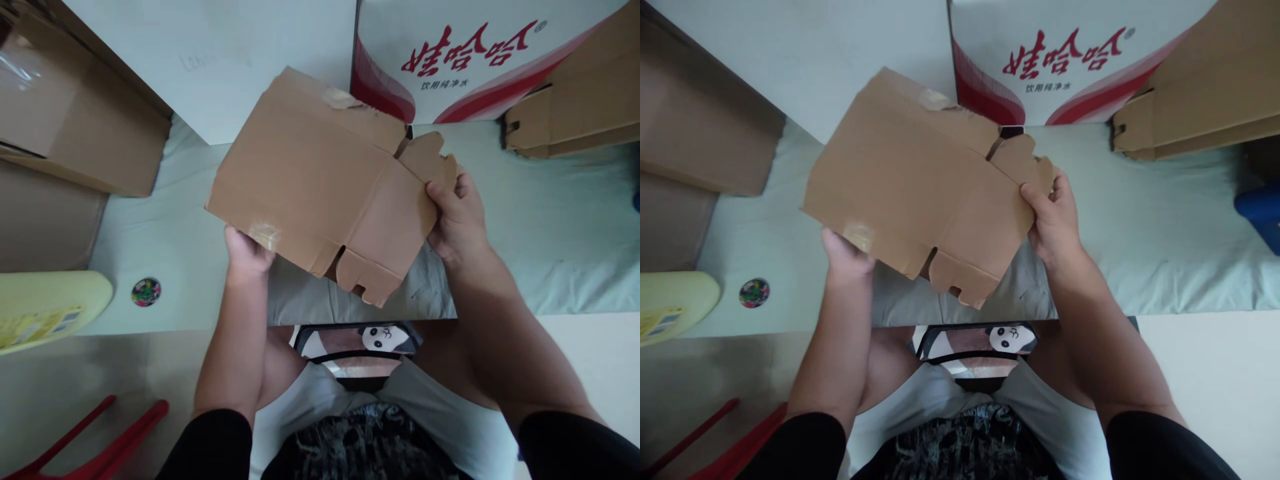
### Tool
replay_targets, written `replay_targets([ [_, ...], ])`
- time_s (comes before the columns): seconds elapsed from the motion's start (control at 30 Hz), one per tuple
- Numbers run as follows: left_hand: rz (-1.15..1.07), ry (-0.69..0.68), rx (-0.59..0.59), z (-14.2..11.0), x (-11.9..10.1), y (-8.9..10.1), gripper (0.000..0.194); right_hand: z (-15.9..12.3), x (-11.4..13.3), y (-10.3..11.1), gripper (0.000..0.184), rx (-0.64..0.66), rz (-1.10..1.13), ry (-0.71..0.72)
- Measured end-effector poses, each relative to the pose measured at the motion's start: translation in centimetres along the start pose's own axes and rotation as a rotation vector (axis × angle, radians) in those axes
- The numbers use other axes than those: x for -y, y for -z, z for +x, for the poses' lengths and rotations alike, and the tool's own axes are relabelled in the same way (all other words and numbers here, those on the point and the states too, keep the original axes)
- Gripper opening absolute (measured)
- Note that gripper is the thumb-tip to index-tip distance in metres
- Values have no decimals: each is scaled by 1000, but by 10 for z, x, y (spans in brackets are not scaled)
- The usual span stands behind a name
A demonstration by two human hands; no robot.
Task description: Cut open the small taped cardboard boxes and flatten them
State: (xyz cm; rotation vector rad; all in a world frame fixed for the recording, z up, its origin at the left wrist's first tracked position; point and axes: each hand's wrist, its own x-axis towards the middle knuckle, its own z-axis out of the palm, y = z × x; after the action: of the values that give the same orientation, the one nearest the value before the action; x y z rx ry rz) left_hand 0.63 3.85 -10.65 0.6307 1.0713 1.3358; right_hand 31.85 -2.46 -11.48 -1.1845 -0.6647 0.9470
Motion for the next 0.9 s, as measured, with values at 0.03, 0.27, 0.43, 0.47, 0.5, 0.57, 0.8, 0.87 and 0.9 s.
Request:
replay_targets([
  [0.03,-27,-22,5,-2,-1,-3,39,0,0,0,51,-12,4,-25],
  [0.27,-166,-26,156,-15,-10,-16,52,-1,-3,-5,48,-130,-105,209],
  [0.43,-63,-109,13,-6,-3,-10,37,-9,7,-15,40,-72,-38,169],
  [0.47,-58,-133,-6,-3,-2,-6,33,-9,11,-15,37,-36,28,141],
  [0.5,-56,-151,-11,0,-2,-2,31,-10,15,-14,36,-5,92,111],
  [0.57,-49,-171,-11,3,-4,5,29,-10,22,-9,43,40,161,51],
  [0.8,-19,-115,-18,1,-15,15,31,-9,34,5,45,371,113,-31],
  [0.87,-3,-112,-16,0,-14,15,30,-9,37,5,44,494,171,-40],
  [0.9,24,-102,-8,-1,-13,15,31,-9,40,4,43,535,195,-47],
])
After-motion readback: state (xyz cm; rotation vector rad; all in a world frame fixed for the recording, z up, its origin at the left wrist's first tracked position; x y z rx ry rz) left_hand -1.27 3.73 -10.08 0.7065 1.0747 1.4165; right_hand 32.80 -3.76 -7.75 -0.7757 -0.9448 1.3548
